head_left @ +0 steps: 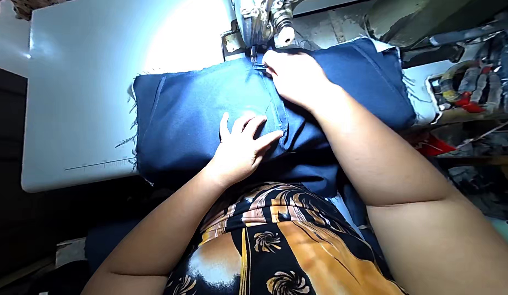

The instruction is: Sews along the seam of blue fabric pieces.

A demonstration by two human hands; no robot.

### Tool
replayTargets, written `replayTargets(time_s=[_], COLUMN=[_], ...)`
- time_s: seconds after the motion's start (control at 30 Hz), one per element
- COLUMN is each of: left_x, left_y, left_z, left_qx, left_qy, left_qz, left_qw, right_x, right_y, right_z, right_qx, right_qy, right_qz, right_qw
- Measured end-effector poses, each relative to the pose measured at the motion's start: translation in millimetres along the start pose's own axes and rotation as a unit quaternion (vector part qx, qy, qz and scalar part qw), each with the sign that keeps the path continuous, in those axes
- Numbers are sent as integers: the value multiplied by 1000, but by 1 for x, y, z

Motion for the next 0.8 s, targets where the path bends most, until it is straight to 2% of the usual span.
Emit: replayTargets(time_s=[0.2,0.4,0.53,0.67,0.73,0.8], left_x=[0,-1,-3,-2,-1,-1], left_y=[-3,-3,-2,-2,-2,-1], left_z=[1,1,-1,1,1,0], left_qx=[19,38,44,52,50,51], left_qy=[-11,-21,-24,-23,-24,-30], left_qz=[-4,13,13,14,13,14], left_qw=[1000,999,999,998,998,998], right_x=[5,9,8,5,4,1], right_y=[-6,-9,-9,-9,-5,-2], right_z=[-6,-19,-25,-13,2,27], right_qx=[-21,33,24,-4,-33,-7], right_qy=[-28,-47,-74,-28,-36,-16], right_qz=[-3,30,33,59,53,7], right_qw=[999,998,996,998,997,1000])
Point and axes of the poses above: each hand's wrist, its own z-axis away from the middle knuckle, its own y-axis out of the back of the hand, x = y × z, the point moved 4 cm from there along -z, towards the middle knuckle, and after that the axes turned 2 degrees about -y, right-handed, at the moved point
